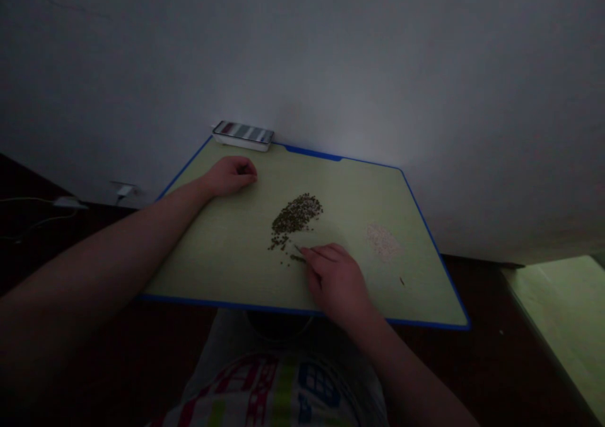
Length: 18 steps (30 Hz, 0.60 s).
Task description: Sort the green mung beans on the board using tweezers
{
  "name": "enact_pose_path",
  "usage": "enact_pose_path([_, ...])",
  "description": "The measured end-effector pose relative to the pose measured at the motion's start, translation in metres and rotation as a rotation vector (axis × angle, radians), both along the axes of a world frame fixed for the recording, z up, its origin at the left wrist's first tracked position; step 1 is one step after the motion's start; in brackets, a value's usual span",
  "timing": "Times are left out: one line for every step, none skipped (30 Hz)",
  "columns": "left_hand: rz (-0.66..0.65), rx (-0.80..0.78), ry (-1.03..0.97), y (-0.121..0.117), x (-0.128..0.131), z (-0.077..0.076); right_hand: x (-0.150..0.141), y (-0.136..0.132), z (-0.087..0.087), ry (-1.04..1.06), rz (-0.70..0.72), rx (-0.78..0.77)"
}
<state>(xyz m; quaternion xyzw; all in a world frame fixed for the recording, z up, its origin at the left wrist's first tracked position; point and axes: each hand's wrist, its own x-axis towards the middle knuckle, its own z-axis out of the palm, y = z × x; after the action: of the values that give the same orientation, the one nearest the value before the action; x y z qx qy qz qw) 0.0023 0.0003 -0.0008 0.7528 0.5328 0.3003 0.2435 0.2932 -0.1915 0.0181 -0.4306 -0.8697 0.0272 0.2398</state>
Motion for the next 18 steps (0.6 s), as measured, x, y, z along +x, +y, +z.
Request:
enact_pose_path([-0.001,-0.003,0.003,0.000,0.000,0.000,-0.001,-0.002,0.000,-0.003,0.011,-0.006])
enact_pose_path([-0.002,-0.006,0.006,0.000,0.000,0.001,-0.002,-0.002,-0.001,-0.006,0.021,-0.010])
enact_pose_path([-0.004,-0.010,0.007,0.000,0.000,0.001,-0.003,-0.002,-0.001,-0.008,0.029,-0.014])
enact_pose_path([-0.008,-0.012,0.004,0.000,0.000,0.001,-0.005,-0.001,-0.001,-0.012,0.032,-0.017])
enact_pose_path([-0.011,-0.011,0.000,0.000,0.000,0.001,-0.007,0.000,-0.002,-0.015,0.026,-0.022])
enact_pose_path([-0.011,-0.007,-0.002,0.000,-0.001,0.000,-0.008,0.003,-0.002,-0.020,0.015,-0.030])
enact_pose_path([-0.009,-0.003,-0.001,0.000,-0.001,0.000,-0.010,0.006,-0.002,-0.022,-0.003,-0.044])
enact_pose_path([-0.005,0.001,0.001,0.000,-0.001,0.000,-0.011,0.009,-0.001,-0.020,-0.026,-0.060])
enact_pose_path([-0.002,0.005,0.003,0.000,-0.001,0.000,-0.011,0.013,0.000,-0.016,-0.047,-0.079])
enact_pose_path([0.000,0.006,0.004,0.000,-0.001,0.000,-0.012,0.016,0.001,-0.008,-0.066,-0.100])
enact_pose_path([-0.001,0.004,0.004,-0.001,-0.001,0.000,-0.012,0.020,0.002,0.003,-0.081,-0.122])
enact_pose_path([-0.002,0.003,0.001,-0.001,-0.001,0.001,-0.011,0.023,0.003,0.014,-0.088,-0.144])
enact_pose_path([-0.002,-0.002,0.000,-0.002,0.000,0.002,-0.011,0.026,0.005,0.023,-0.086,-0.163])
enact_pose_path([0.000,-0.005,0.002,-0.002,0.000,0.003,-0.010,0.028,0.006,0.029,-0.076,-0.181])
enact_pose_path([0.005,-0.008,0.004,-0.003,0.001,0.004,-0.009,0.030,0.007,0.034,-0.060,-0.195])
enact_pose_path([0.008,-0.011,0.006,-0.004,0.001,0.004,-0.008,0.031,0.008,0.039,-0.042,-0.207])
enact_pose_path([0.012,-0.012,0.007,-0.004,0.002,0.005,-0.007,0.031,0.009,0.044,-0.023,-0.214])
enact_pose_path([0.013,-0.013,0.008,-0.004,0.002,0.006,-0.006,0.030,0.009,0.051,-0.008,-0.221])
